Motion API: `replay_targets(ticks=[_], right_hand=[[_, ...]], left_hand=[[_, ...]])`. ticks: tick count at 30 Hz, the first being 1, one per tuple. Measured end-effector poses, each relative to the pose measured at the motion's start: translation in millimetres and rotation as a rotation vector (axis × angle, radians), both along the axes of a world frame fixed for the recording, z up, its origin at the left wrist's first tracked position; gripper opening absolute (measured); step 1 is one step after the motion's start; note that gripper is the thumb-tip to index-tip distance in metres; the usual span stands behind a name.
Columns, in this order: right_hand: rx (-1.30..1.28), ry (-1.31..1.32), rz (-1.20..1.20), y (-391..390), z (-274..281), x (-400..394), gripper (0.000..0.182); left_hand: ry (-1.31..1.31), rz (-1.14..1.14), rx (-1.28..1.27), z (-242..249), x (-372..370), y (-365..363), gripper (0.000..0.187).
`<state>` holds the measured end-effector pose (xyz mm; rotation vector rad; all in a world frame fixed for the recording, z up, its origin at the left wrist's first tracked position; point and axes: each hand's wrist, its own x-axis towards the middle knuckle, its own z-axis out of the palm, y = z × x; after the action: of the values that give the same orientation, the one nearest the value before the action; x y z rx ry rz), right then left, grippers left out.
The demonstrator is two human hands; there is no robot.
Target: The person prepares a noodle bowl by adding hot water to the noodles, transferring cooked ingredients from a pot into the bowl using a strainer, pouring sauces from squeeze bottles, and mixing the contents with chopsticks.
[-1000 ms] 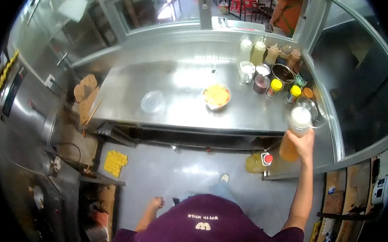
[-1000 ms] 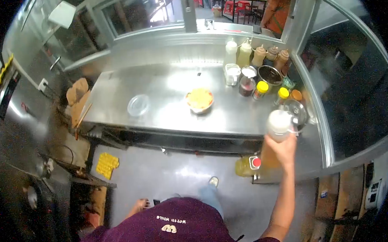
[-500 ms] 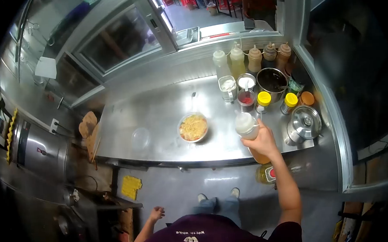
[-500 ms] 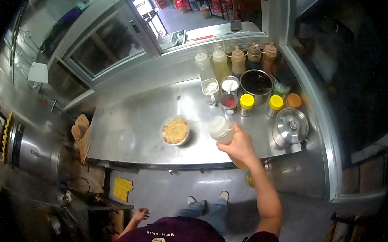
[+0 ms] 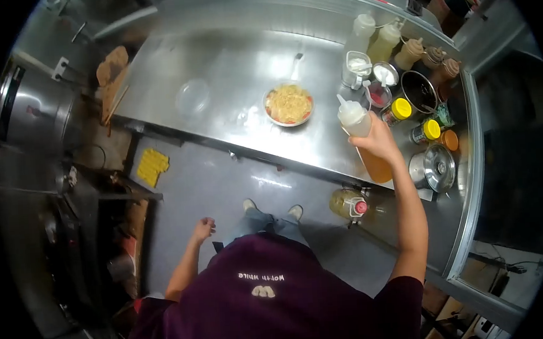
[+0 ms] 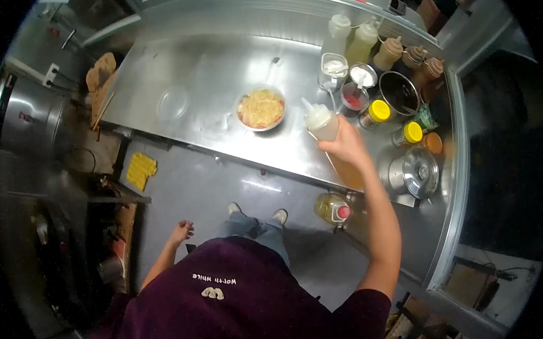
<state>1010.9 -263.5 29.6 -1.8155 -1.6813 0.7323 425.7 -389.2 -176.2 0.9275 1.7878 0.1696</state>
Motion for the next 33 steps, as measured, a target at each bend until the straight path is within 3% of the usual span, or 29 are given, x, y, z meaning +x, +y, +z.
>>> replay_targets(ticks=[6,9,15,18,21,24,28,29,33], right_hand=[[-0.104,-0.172,0.107,25,-11,-13,0.061],[-0.239,-0.348,0.151,37,2,-34,0.058],[-0.262,-0.674,0.286,60,3,-54,0.056],[-0.062,-0.944,0.409,71,1,-74,0.046],[0.094,-1.269,0.352,95,-16,-83,0.038],[0.029,-1.268,0.323,105,8,-69,0.018],[-0.061,-1.292,0.425,85,13,-80,0.024],[0.013,-1.238,0.393,91,6,-78,0.028],[-0.126,-1.287,0.360,99,34,-87,0.030]], left_hand=[[-0.019,0.149,-0.064,-14,-18,-37,0.029],[-0.009,0.201,-0.126,-22,-28,-59,0.028],[-0.021,0.271,-0.178,-27,-34,-68,0.026],[-0.041,0.248,-0.149,-33,-41,-61,0.026],[-0.097,0.227,-0.109,-47,-44,-43,0.025],[-0.148,0.254,-0.078,-50,-43,-28,0.025],[-0.140,0.262,-0.086,-43,-48,-16,0.024],[-0.125,0.252,-0.104,-43,-49,-14,0.024],[-0.072,0.226,-0.166,-51,-50,-9,0.024]])
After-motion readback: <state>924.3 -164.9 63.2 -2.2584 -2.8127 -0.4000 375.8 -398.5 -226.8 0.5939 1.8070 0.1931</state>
